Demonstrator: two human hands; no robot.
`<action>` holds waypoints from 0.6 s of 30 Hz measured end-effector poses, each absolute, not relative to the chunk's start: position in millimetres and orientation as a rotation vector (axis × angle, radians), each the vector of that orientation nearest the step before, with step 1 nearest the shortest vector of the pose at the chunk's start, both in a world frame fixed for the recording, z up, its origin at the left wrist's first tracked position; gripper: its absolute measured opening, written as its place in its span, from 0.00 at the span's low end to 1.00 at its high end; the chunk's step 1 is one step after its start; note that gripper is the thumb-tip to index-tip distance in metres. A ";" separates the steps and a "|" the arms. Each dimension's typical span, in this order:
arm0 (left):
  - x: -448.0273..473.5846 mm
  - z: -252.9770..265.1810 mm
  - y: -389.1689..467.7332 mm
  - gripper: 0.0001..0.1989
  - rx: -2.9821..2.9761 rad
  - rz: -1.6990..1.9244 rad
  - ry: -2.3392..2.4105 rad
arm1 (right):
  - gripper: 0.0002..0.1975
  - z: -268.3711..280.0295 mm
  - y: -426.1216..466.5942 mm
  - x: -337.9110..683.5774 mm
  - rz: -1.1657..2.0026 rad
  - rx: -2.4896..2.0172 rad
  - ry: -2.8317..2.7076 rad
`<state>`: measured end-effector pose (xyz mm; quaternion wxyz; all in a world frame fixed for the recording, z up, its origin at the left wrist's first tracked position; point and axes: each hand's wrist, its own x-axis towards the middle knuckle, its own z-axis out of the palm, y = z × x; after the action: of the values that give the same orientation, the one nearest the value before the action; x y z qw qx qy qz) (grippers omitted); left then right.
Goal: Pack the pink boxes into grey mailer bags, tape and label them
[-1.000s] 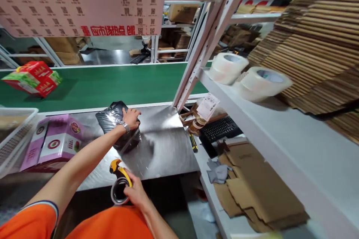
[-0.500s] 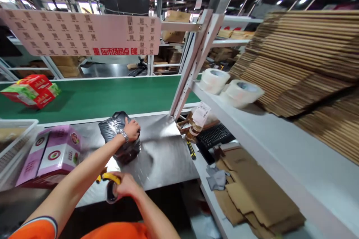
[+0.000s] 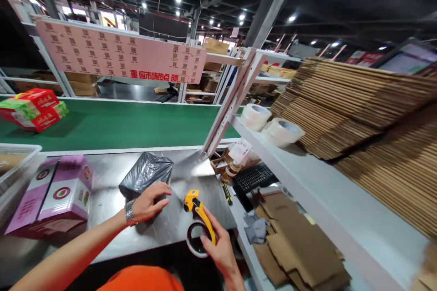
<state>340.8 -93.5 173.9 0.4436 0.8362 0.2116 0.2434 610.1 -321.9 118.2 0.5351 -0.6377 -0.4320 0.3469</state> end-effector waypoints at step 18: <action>275.8 198.9 -23.6 0.24 1.667 0.868 1.203 | 0.40 169.5 -226.9 562.5 0.009 -1.544 -1.931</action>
<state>275.8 -23.6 198.9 0.4396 0.6710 0.4842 0.3493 562.5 -226.9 169.5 0.3283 -0.5897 -0.7378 0.0036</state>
